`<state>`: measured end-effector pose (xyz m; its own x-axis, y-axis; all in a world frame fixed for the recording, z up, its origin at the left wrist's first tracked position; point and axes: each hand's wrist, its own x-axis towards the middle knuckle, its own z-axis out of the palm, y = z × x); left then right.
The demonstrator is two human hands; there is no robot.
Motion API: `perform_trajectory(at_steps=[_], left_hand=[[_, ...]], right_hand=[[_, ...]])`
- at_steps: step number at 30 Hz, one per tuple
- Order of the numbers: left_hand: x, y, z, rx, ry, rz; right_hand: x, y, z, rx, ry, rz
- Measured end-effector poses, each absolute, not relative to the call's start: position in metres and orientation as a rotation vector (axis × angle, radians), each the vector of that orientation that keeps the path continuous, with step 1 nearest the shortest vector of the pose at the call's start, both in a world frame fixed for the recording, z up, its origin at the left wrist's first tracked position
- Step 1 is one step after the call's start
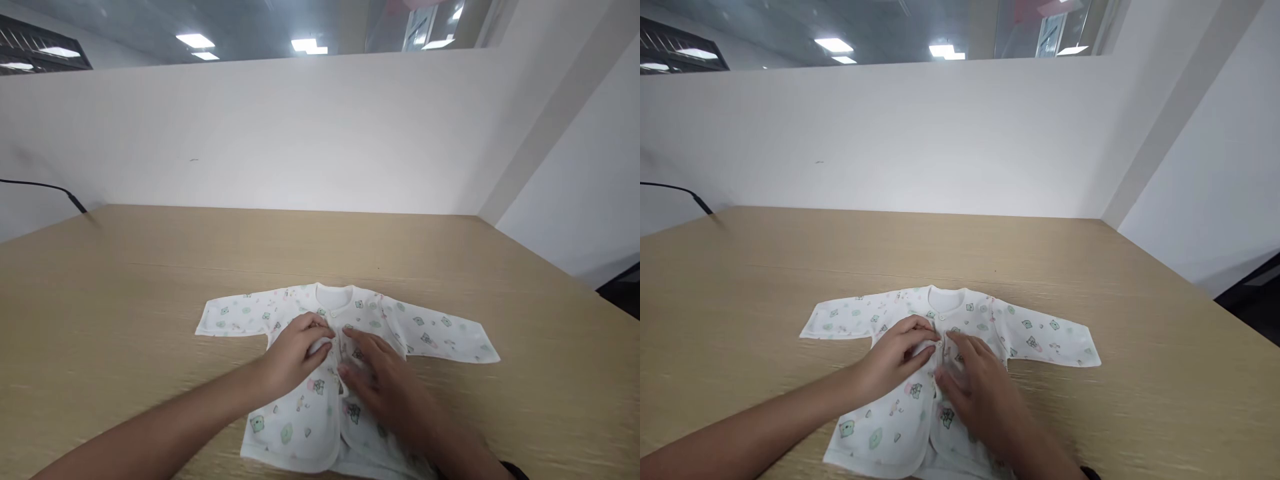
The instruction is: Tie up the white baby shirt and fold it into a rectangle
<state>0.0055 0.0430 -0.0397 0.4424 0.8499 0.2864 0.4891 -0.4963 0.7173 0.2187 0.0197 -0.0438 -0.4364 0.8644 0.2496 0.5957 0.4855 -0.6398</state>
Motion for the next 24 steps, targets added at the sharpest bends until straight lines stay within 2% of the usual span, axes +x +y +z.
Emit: perform_trajectory(at_steps=[10, 17, 24], left_hand=[[0.007, 0.034, -0.03, 2.226, 1.173, 0.895], [0.016, 0.021, -0.027, 2.238, 1.237, 0.553], [0.016, 0.022, -0.029, 2.171, 1.201, 0.546]], right_hand=[[0.212, 0.015, -0.044, -1.203, -2.214, 0.445], [0.21, 0.006, -0.041, -1.386, -2.118, 0.262], [0.208, 0.003, -0.041, -1.522, -2.055, 0.619]])
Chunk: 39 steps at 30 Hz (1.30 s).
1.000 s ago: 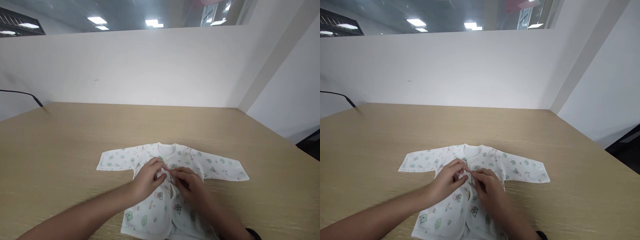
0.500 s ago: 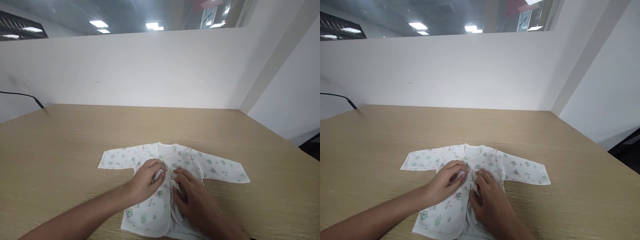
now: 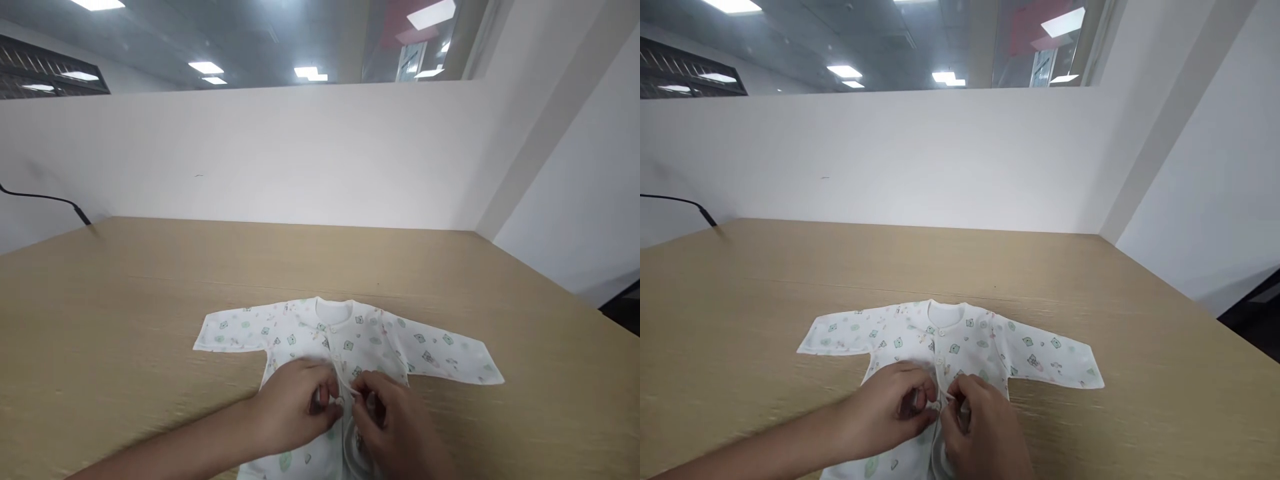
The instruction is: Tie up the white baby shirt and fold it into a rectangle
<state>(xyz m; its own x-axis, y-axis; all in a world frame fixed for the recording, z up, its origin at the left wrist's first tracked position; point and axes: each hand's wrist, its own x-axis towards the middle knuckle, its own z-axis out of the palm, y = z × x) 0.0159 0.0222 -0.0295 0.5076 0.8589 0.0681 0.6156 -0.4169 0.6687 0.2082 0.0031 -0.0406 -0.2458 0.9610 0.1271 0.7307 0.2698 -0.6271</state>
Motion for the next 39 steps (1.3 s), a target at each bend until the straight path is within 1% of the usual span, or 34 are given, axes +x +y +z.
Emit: perform_trajectory(at_steps=[5, 8, 12, 19, 27, 30, 33, 39], left_hand=[[0.018, 0.02, -0.027, 2.081, 1.249, 0.523], [0.019, 0.02, -0.026, 1.99, 1.261, 0.518], [0.019, 0.02, -0.027, 1.968, 1.255, 0.563], [0.019, 0.018, -0.029, 1.941, 1.237, 0.588], [0.019, 0.021, -0.033, 1.87, 1.238, 0.596], [0.019, 0.019, -0.035, 1.865, 1.266, 0.636], [0.019, 0.018, -0.037, 1.871, 1.271, 0.661], [0.022, 0.017, -0.031, 1.921, 1.264, 0.639]], right_hand=[[0.207, 0.004, -0.038, -1.546, -2.042, 0.775], [0.206, 0.004, -0.042, -1.59, -2.09, 0.754], [0.205, 0.003, -0.05, -1.512, -2.095, 0.702], [0.204, 0.004, -0.053, -1.491, -1.954, 0.829], [0.207, 0.009, -0.038, -1.325, -1.679, 1.29], [0.208, 0.01, -0.038, -1.297, -1.617, 1.378], [0.208, 0.009, -0.038, -1.354, -1.674, 1.305], [0.205, 0.006, -0.045, -1.438, -1.83, 1.025]])
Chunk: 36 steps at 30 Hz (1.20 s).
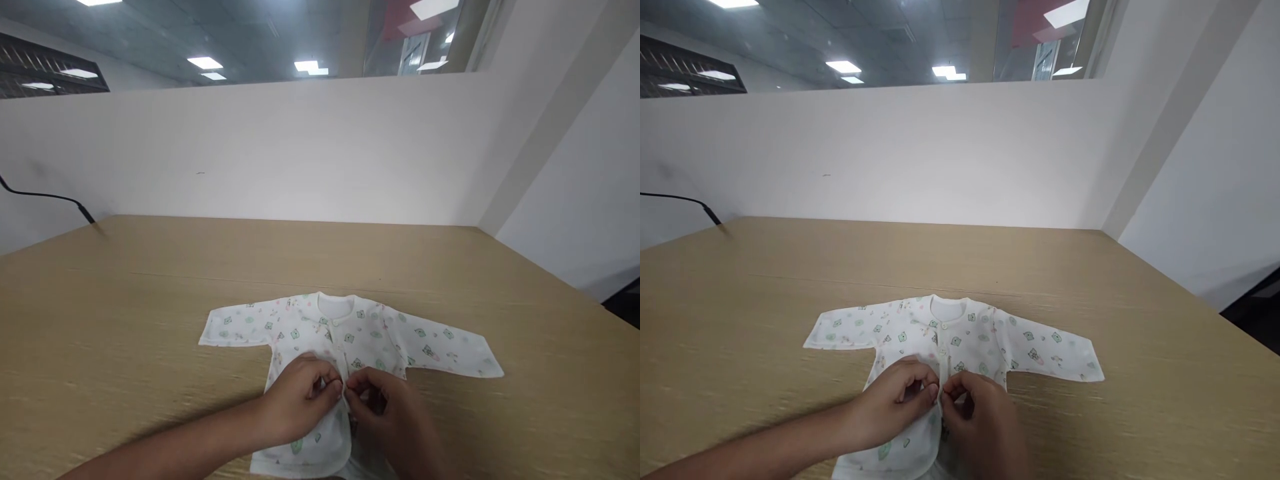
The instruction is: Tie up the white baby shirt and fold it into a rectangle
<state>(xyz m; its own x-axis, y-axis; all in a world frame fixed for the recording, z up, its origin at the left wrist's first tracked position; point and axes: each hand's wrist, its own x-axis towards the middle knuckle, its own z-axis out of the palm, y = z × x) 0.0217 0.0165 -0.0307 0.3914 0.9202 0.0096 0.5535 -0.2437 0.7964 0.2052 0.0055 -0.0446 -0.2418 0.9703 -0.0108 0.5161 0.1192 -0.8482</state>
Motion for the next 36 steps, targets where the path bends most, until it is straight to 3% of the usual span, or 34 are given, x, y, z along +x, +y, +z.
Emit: perform_trajectory(at_steps=[8, 19, 36], left_hand=[[0.023, 0.018, -0.035, 1.945, 1.269, 0.644], [0.02, 0.02, -0.039, 1.902, 1.186, 0.73], [0.021, 0.02, -0.039, 1.718, 1.126, 0.726]], right_hand=[[0.202, 0.002, -0.051, -1.412, -1.935, 0.766], [0.201, 0.008, -0.039, -1.433, -1.791, 1.101], [0.205, 0.004, -0.031, -1.304, -1.881, 1.083]])
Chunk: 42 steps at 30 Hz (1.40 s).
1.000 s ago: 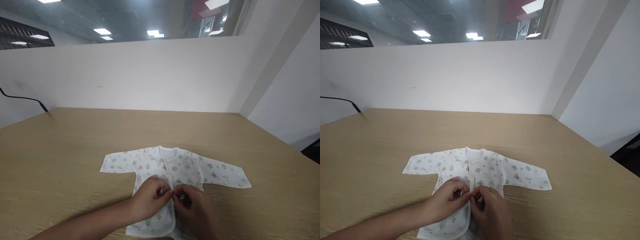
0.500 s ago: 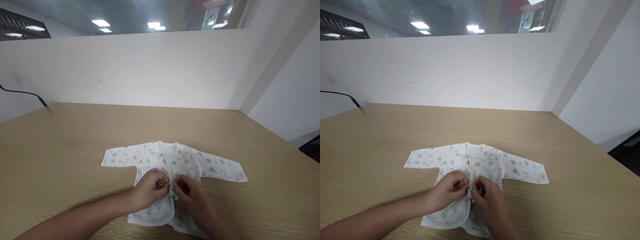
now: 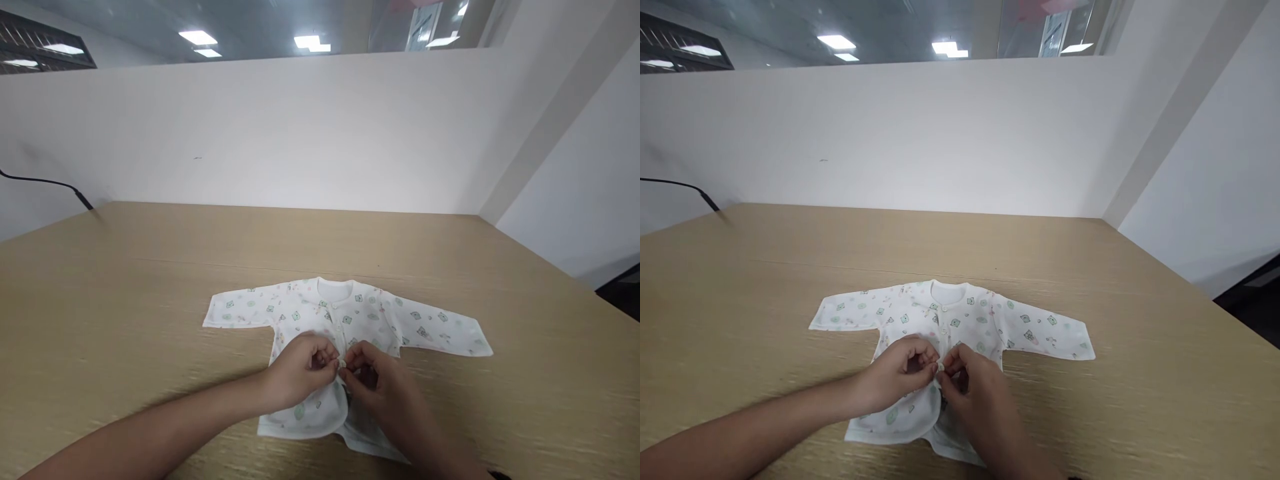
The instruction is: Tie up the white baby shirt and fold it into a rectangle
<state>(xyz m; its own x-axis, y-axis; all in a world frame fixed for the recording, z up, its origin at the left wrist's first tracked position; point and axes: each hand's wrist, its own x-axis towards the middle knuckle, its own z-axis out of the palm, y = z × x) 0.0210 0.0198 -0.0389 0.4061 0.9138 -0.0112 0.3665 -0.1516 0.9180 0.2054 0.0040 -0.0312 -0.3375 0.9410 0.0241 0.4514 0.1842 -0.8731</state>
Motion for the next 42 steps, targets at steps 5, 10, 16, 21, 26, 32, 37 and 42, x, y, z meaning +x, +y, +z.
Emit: perform_trajectory(at_steps=[5, 10, 16, 21, 26, 32, 37, 42], left_hand=[[0.021, 0.018, -0.037, 1.775, 1.151, 0.759], [0.02, 0.018, -0.035, 1.873, 1.129, 0.776], [0.017, 0.018, -0.03, 2.033, 1.189, 0.789], [0.008, 0.022, -0.03, 2.343, 1.094, 0.704], [0.002, 0.024, -0.032, 2.532, 1.134, 0.452], [-0.002, 0.026, -0.028, 2.534, 1.133, 0.243], [-0.005, 0.025, -0.027, 2.525, 1.104, 0.198], [-0.006, 0.025, -0.026, 2.518, 1.16, 0.177]], right_hand=[[0.206, 0.008, -0.034, -1.243, -1.747, 1.231], [0.209, 0.012, -0.038, -1.212, -1.768, 1.212], [0.209, 0.008, -0.039, -1.274, -1.927, 0.934], [0.211, -0.005, -0.022, -1.019, -2.166, 0.504], [0.215, -0.013, -0.014, -0.985, -2.728, 0.522], [0.225, -0.006, -0.006, -1.023, -2.669, 0.761], [0.237, 0.005, -0.001, -1.063, -2.587, 0.985], [0.237, 0.005, -0.005, -1.101, -2.613, 0.844]])
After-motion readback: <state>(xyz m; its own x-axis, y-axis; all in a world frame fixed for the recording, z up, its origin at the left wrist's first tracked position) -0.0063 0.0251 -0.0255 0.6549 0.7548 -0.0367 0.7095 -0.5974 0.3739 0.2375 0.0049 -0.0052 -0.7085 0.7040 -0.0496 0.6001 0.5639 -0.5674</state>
